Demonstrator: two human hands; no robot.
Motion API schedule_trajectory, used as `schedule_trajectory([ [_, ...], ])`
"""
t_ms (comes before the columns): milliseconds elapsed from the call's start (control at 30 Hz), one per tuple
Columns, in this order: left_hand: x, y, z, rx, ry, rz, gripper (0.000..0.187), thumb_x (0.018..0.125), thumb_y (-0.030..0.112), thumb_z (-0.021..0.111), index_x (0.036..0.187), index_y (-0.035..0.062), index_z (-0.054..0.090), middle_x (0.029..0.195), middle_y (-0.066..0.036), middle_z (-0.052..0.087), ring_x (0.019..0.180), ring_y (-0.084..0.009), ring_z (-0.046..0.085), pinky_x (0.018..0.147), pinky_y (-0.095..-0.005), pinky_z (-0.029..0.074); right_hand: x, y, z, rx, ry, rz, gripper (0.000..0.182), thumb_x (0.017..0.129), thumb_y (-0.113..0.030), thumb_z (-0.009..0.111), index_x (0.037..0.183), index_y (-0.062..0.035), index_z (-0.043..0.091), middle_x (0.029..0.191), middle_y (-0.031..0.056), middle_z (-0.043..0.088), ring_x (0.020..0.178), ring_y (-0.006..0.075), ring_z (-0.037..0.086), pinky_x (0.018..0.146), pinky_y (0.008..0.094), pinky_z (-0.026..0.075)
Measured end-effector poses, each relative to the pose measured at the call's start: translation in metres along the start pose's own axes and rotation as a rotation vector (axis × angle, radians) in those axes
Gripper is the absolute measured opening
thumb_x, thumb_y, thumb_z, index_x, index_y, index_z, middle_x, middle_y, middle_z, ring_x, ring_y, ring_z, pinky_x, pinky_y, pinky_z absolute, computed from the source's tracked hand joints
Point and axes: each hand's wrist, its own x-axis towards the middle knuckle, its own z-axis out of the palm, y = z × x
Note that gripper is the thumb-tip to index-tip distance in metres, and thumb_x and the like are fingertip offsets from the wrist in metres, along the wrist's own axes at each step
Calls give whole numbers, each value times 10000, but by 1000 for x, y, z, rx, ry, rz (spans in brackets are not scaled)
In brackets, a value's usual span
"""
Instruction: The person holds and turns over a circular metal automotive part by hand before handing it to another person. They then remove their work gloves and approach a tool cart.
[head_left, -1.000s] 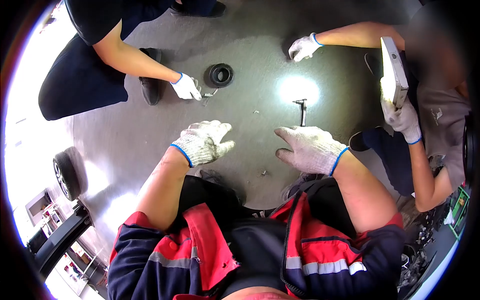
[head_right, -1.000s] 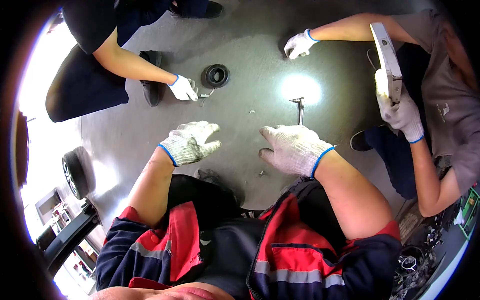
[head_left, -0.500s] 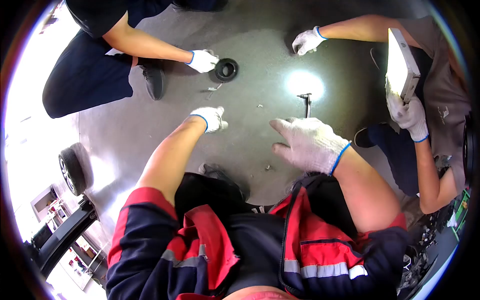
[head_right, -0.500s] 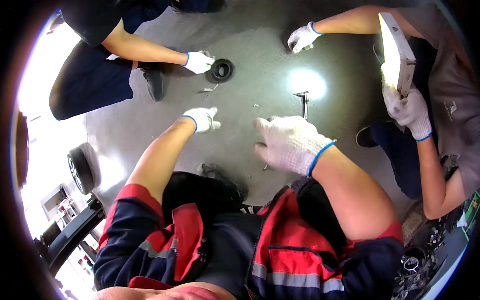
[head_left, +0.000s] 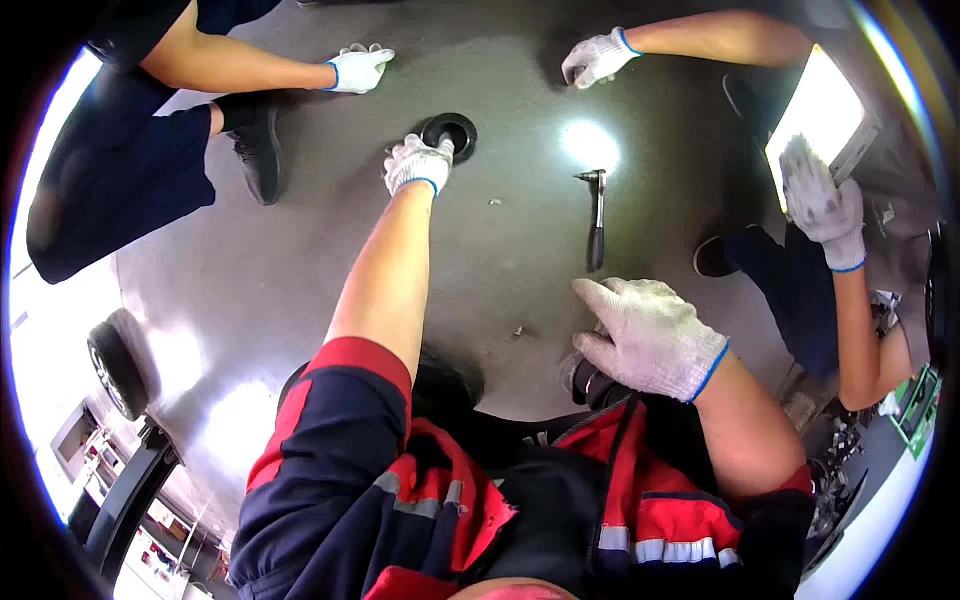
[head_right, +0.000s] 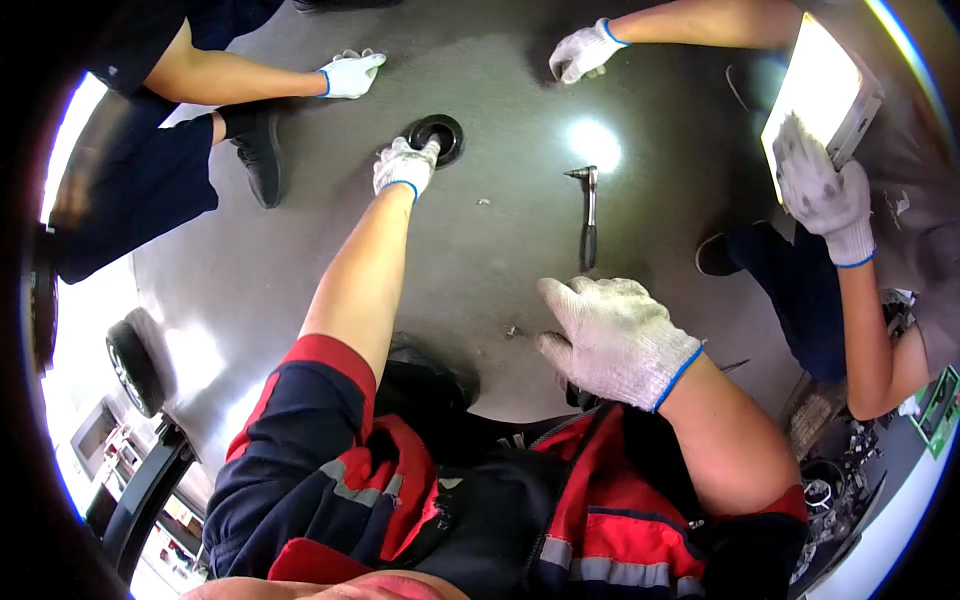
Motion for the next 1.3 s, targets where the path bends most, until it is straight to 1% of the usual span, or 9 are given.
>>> schedule_trajectory([
  [267, 26, 1, 5, 113, -39, -33, 647, 988, 597, 655, 1445, 140, 683, 1557, -125, 552, 1432, -343, 577, 1133, -471, 526, -12, 3, 22, -104, 98, -13, 482, 948, -337, 726, 1283, -17, 596, 1029, 218, 717, 1018, 425, 717, 942, 540, 561],
  [433, 33, -6, -4, -7, 53, 139, 506, 949, 430, 754, 1316, 83, 741, 1385, -225, 710, 1261, -394, 703, 1083, -475, 560, -13, -1, 16, -78, 77, 0, 553, 931, -331, 741, 1364, -16, 604, 1066, 211, 723, 1024, 425, 715, 944, 530, 566],
  [667, -17, 2, -78, 72, 2, 353, 529, 910, 479, 754, 1167, 16, 736, 1236, -277, 735, 1195, -431, 697, 1003, -488, 550, 0, 7, -8, -29, 89, 42, 573, 960, -353, 719, 1400, -11, 583, 1181, 245, 725, 1109, 443, 710, 992, 516, 570],
  [833, -137, 19, -156, 12, -53, 374, 576, 864, 484, 782, 1155, -5, 701, 1127, -261, 738, 1113, -406, 703, 968, -475, 551, 15, 0, -23, 411, 230, 187, 659, 1028, -429, 651, 1499, 17, 533, 1295, 249, 733, 1248, 384, 701, 1064, 447, 547],
  [967, -201, -12, -158, -246, 207, 493, 534, 851, 371, 845, 1136, -46, 672, 982, -221, 709, 985, -337, 692, 894, -426, 543, 29, 0, -7, 483, 435, -207, 610, 1050, -377, 647, 1480, 48, 558, 1205, 207, 761, 1153, 322, 733, 1017, 400, 557],
  [1067, -234, -20, -159, -450, 148, 483, 317, 892, 194, 835, 1035, -32, 665, 898, -116, 647, 835, -204, 622, 798, -321, 523, 28, -26, -34, 1101, 143, -13, 520, 1074, -294, 617, 1453, 59, 581, 1126, 152, 762, 1054, 223, 731, 970, 364, 568],
  [1100, -236, -16, -160, -728, -26, 277, 465, 842, 241, 908, 1104, -46, 652, 928, -99, 676, 827, -169, 648, 765, -339, 563, 32, -23, -26, 1219, 151, -56, 467, 1091, -242, 583, 1448, 60, 588, 1097, 113, 746, 1010, 158, 706, 956, 343, 571],
  [1200, -240, -16, -161, -991, -144, 245, 322, 914, 169, 852, 1077, -25, 652, 920, -49, 665, 823, -120, 630, 735, -313, 567, 37, -14, -27, 1461, 11, -46, 440, 1108, -200, 599, 1459, 63, 563, 1269, 158, 707, 1053, 240, 728, 992, 400, 585],
  [1300, -211, -57, -123, -1303, -225, 471, 312, 1042, 118, 706, 1319, -18, 660, 1109, -99, 731, 963, -196, 718, 837, -325, 604, 45, -8, -9, 1657, 37, -97, 413, 1097, -179, 600, 1437, 54, 573, 1274, 156, 701, 1131, 250, 701, 1012, 422, 573],
])
